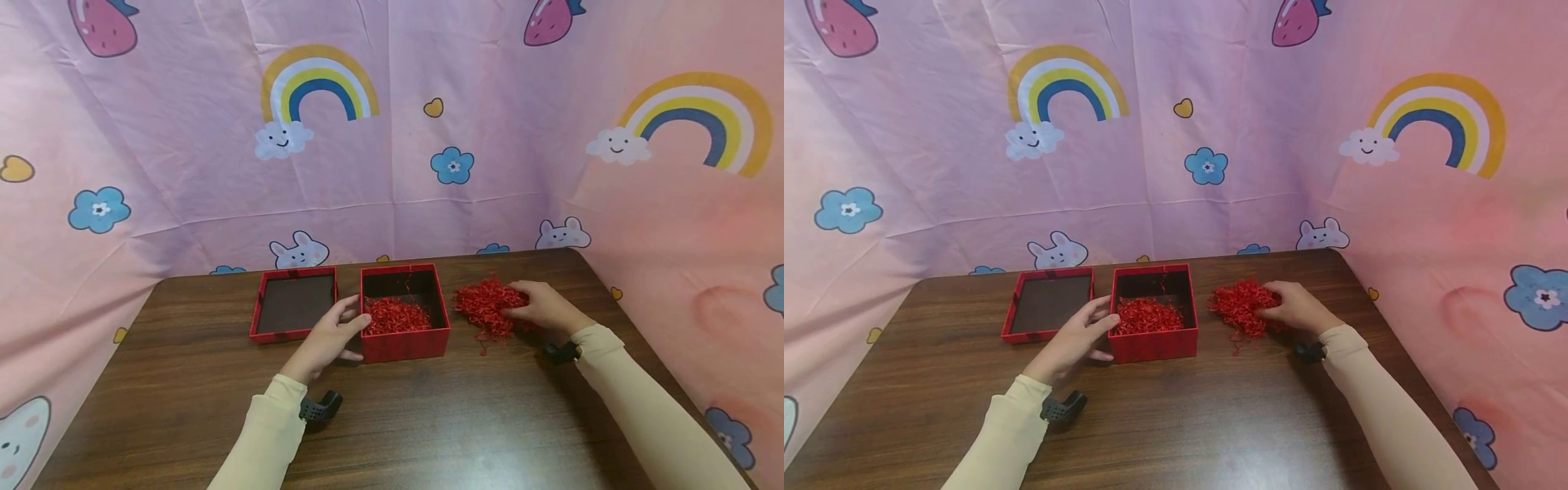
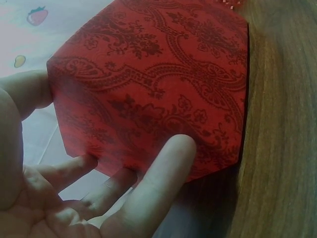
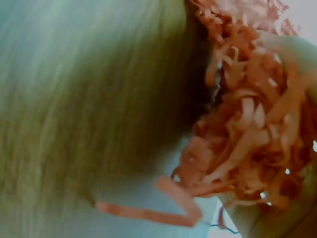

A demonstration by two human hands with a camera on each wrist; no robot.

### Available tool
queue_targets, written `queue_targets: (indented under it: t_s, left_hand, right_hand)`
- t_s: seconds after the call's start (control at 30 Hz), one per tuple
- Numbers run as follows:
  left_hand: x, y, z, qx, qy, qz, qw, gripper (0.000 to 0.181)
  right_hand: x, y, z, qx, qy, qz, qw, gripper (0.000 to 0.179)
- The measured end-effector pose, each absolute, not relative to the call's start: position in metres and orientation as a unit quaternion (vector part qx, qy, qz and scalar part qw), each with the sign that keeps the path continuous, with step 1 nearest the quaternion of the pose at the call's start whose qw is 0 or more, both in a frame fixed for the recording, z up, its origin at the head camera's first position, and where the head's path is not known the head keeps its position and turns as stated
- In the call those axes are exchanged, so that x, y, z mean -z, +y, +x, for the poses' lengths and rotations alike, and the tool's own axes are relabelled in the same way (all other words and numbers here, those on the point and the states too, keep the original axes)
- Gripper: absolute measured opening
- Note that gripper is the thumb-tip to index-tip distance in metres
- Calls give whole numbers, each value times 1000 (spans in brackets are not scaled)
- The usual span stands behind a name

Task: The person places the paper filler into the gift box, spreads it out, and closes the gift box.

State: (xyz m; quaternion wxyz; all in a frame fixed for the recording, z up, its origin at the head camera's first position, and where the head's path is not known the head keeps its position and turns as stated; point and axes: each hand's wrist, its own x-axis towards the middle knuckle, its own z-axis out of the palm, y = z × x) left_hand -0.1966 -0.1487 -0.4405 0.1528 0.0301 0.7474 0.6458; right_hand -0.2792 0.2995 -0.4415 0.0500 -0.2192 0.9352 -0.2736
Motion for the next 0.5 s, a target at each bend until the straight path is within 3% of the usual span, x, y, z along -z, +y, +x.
queue_targets:
  t_s: [0.13, 0.37, 0.5]
  left_hand:
    - [441, -149, -197, -647, 746, 32, 153, 74]
    - [438, -149, -196, -645, 748, 30, 154, 74]
    - [438, -148, -196, -645, 748, 33, 154, 74]
  right_hand:
    - [439, 303, -279, 307, 929, -201, 47, 35]
    - [421, 305, -278, 374, 910, -163, 70, 48]
    - [406, 307, -278, 356, 918, -166, 61, 46]
